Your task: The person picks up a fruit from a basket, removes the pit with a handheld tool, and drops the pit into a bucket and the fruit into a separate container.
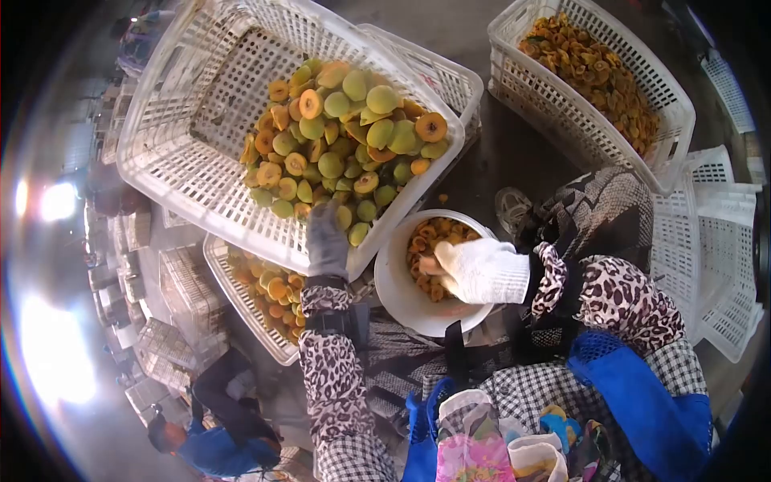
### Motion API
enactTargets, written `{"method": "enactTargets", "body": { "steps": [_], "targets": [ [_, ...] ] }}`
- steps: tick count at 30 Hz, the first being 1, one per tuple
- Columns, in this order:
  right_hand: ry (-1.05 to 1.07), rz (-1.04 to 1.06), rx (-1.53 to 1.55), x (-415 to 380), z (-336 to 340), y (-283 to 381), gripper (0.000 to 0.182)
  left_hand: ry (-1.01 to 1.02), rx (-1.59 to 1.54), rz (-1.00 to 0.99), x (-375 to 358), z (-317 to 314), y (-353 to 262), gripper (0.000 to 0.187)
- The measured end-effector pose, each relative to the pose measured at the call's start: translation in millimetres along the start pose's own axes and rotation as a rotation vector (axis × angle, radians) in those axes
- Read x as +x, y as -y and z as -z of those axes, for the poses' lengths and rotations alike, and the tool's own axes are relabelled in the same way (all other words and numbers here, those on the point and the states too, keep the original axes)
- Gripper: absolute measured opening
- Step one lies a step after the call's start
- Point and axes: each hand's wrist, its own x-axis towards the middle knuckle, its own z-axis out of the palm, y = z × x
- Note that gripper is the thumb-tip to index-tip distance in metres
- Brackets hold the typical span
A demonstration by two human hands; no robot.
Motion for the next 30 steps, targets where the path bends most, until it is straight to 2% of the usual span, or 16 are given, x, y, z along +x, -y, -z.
{"method": "enactTargets", "body": {
  "steps": [2, 3, 6, 7, 9, 11, 13, 14, 15, 17, 20, 21, 23, 24, 26, 30],
  "targets": [
    [-0.196, -0.08, 0.185, 8.1, 6.9, 8.7, 0.034, -0.152, -0.298, 0.239, -0.8, 4.1, 0.0, 0.041],
    [-0.271, -0.058, 0.292, 20.6, -2.1, 0.5, 0.036, -0.148, -0.303, 0.238, -1.6, 2.5, -1.7, 0.041],
    [-0.317, -0.145, 0.506, 29.7, 17.4, 9.0, 0.037, -0.139, -0.114, -0.083, -12.7, -10.9, -0.5, 0.048],
    [-0.32, -0.148, 0.505, 30.9, 19.5, 9.4, 0.037, -0.138, -0.117, -0.086, -10.8, -8.3, -7.3, 0.048],
    [-0.216, -0.217, 0.581, 31.9, 27.7, 13.4, 0.038, 0.124, 0.088, -0.062, -13.7, -3.0, -20.6, 0.052],
    [-0.146, -0.264, 0.609, 30.9, 28.5, 16.6, 0.039, 0.117, 0.166, -0.051, -11.1, 0.7, -22.1, 0.055],
    [-0.169, -0.262, 0.682, 33.1, 17.1, 11.2, 0.038, 0.049, -0.073, 0.352, -7.7, 9.6, -21.3, 0.055],
    [-0.17, -0.263, 0.678, 34.8, 17.6, 11.1, 0.038, -0.132, -0.29, 0.311, -12.0, 20.4, -25.0, 0.052],
    [-0.196, -0.257, 0.621, 35.9, 18.0, 12.1, 0.038, -0.13, -0.292, 0.31, -14.4, 28.7, -29.6, 0.052],
    [-0.223, -0.251, 0.565, 37.5, 17.6, 15.9, 0.037, -0.127, -1.728, 0.449, -18.6, 46.1, -40.6, 0.052],
    [-0.103, -0.267, 0.872, 33.2, 36.6, 42.3, 0.031, -0.041, -1.936, 0.3, -36.2, 59.8, -90.1, 0.054],
    [-0.101, -0.269, 0.867, 33.6, 31.2, 43.9, 0.031, 0.112, -1.915, 0.132, -40.9, 57.8, -94.8, 0.051],
    [-0.378, 0.006, 0.428, 38.0, 12.7, 42.1, 0.028, 0.192, -2.013, 0.056, -49.1, 54.0, -100.4, 0.052],
    [-0.444, 0.074, 0.233, 40.7, 4.2, 39.2, 0.028, 0.189, -2.016, 0.06, -50.9, 54.7, -104.0, 0.052],
    [-0.405, 0.043, 0.21, 39.5, 7.0, 42.7, 0.027, 0.075, -2.132, 0.293, -53.5, 61.0, -110.4, 0.058],
    [-0.423, 0.033, 0.207, 41.4, 1.4, 44.2, 0.027, -0.042, -2.164, 0.396, -49.5, 61.4, -110.4, 0.058]
  ]
}}
